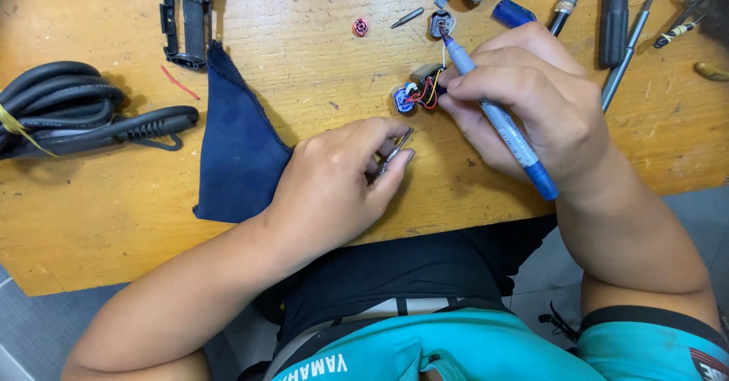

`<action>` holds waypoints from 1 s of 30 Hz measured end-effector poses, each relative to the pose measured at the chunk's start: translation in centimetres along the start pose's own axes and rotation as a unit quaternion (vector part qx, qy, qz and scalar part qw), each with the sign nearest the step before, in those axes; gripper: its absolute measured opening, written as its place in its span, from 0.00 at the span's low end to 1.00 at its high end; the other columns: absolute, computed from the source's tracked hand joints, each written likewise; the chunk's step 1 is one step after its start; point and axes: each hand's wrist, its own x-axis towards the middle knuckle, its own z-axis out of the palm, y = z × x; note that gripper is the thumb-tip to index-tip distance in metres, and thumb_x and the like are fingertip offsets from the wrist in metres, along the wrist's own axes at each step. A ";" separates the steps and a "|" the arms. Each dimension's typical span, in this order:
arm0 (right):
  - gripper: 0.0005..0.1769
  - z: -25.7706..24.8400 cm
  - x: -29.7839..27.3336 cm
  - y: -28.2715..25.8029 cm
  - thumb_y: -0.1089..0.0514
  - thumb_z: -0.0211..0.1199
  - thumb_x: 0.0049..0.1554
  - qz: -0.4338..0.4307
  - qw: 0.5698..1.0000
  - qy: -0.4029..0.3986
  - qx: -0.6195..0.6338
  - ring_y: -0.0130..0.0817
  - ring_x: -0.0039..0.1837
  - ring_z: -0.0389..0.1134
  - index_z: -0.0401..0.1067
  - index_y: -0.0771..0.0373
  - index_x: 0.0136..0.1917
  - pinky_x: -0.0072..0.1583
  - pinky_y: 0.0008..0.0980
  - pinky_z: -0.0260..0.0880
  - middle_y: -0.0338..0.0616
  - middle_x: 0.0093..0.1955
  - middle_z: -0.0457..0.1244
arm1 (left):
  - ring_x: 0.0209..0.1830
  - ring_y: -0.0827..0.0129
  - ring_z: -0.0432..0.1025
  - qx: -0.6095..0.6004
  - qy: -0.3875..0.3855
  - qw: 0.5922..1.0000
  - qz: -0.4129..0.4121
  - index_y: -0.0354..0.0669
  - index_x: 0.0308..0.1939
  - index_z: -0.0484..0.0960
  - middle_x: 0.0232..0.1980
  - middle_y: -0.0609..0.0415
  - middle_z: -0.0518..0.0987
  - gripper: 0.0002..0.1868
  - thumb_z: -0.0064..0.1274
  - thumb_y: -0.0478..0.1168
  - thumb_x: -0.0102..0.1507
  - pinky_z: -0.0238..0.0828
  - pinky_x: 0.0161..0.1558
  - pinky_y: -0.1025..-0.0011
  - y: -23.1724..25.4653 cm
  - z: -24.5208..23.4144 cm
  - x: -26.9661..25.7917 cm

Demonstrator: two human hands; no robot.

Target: Inspecting and marking electronic components of a disassembled portable fan on a workbench.

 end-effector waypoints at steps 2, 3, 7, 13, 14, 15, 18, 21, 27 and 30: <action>0.13 0.1 0.1 0.1 0.80 0.80 0.72 -0.016 1.000 0.004 -0.010 0.65 0.59 0.78 0.75 0.81 0.61 0.65 0.54 0.79 0.72 0.57 0.76 | 0.43 0.51 0.86 0.060 0.026 0.998 0.022 0.43 0.60 0.83 0.48 0.49 0.90 0.11 0.62 0.40 0.76 0.80 0.39 0.50 0.0 0.0 0.1; 0.13 0.1 0.0 -0.1 0.80 0.80 0.72 -0.016 1.000 0.004 -0.008 0.65 0.59 0.78 0.75 0.81 0.61 0.65 0.54 0.79 0.72 0.57 0.76 | 0.43 0.51 0.86 0.060 0.026 0.998 0.021 0.43 0.60 0.83 0.48 0.49 0.90 0.11 0.62 0.40 0.76 0.80 0.39 0.50 0.0 0.0 0.2; 0.13 0.2 -0.1 -0.3 0.80 0.80 0.72 0.003 1.000 0.013 -0.006 0.66 0.59 0.78 0.75 0.81 0.61 0.66 0.54 0.80 0.73 0.58 0.75 | 0.44 0.56 0.83 0.059 0.087 0.992 0.063 0.39 0.54 0.84 0.48 0.50 0.85 0.11 0.68 0.42 0.76 0.80 0.43 0.58 0.2 -0.7 1.1; 0.14 0.5 -0.2 -0.9 0.81 0.81 0.72 0.039 0.999 0.018 0.004 0.67 0.62 0.78 0.75 0.81 0.61 0.67 0.54 0.84 0.74 0.59 0.75 | 0.68 0.49 0.82 -0.006 0.078 0.992 0.102 0.34 0.74 0.77 0.69 0.41 0.78 0.24 0.70 0.40 0.80 0.89 0.63 0.57 -0.4 -0.7 2.4; 0.16 0.5 -0.3 -1.0 0.81 0.83 0.71 0.048 0.999 0.019 -0.001 0.67 0.62 0.79 0.75 0.80 0.62 0.68 0.55 0.84 0.74 0.59 0.75 | 0.73 0.48 0.83 -0.003 0.069 0.992 0.101 0.36 0.79 0.76 0.74 0.41 0.79 0.28 0.70 0.42 0.81 0.92 0.68 0.56 -0.6 -0.4 2.7; 0.16 0.4 -0.1 -1.0 0.81 0.83 0.71 0.047 0.999 0.018 -0.003 0.67 0.62 0.79 0.75 0.80 0.62 0.68 0.55 0.84 0.74 0.59 0.75 | 0.73 0.48 0.83 -0.004 0.071 0.992 0.103 0.36 0.79 0.76 0.74 0.41 0.79 0.28 0.70 0.42 0.81 0.92 0.68 0.56 -0.6 -0.3 2.9; 0.14 0.5 0.0 -1.3 0.79 0.82 0.70 0.051 0.998 0.023 -0.002 0.66 0.60 0.80 0.76 0.80 0.60 0.67 0.54 0.85 0.73 0.58 0.75 | 0.69 0.55 0.86 -0.005 0.082 0.992 0.099 0.37 0.75 0.80 0.70 0.45 0.85 0.22 0.70 0.37 0.80 0.92 0.64 0.61 -0.7 -0.3 3.2; 0.15 0.7 0.0 -1.6 0.79 0.82 0.71 0.062 0.998 0.021 0.000 0.63 0.62 0.81 0.74 0.80 0.61 0.68 0.53 0.86 0.73 0.58 0.75 | 0.68 0.54 0.87 -0.031 0.097 0.989 0.108 0.35 0.73 0.82 0.68 0.43 0.88 0.19 0.69 0.33 0.80 0.90 0.69 0.60 -0.7 -0.4 3.3; 0.16 1.0 -0.3 -1.6 0.80 0.82 0.70 0.081 0.996 0.029 -0.003 0.63 0.62 0.81 0.74 0.77 0.61 0.68 0.54 0.84 0.73 0.59 0.75 | 0.68 0.52 0.87 -0.063 0.102 0.987 0.109 0.32 0.71 0.84 0.68 0.39 0.89 0.14 0.62 0.29 0.81 0.87 0.73 0.60 -0.7 -0.5 3.5; 0.15 1.1 -0.3 -1.6 0.80 0.82 0.70 0.079 0.996 0.033 -0.007 0.64 0.61 0.81 0.74 0.79 0.60 0.66 0.54 0.85 0.75 0.58 0.75 | 0.67 0.52 0.88 -0.074 0.111 0.985 0.111 0.31 0.70 0.85 0.67 0.38 0.90 0.14 0.63 0.27 0.80 0.89 0.72 0.60 -0.8 -0.5 3.5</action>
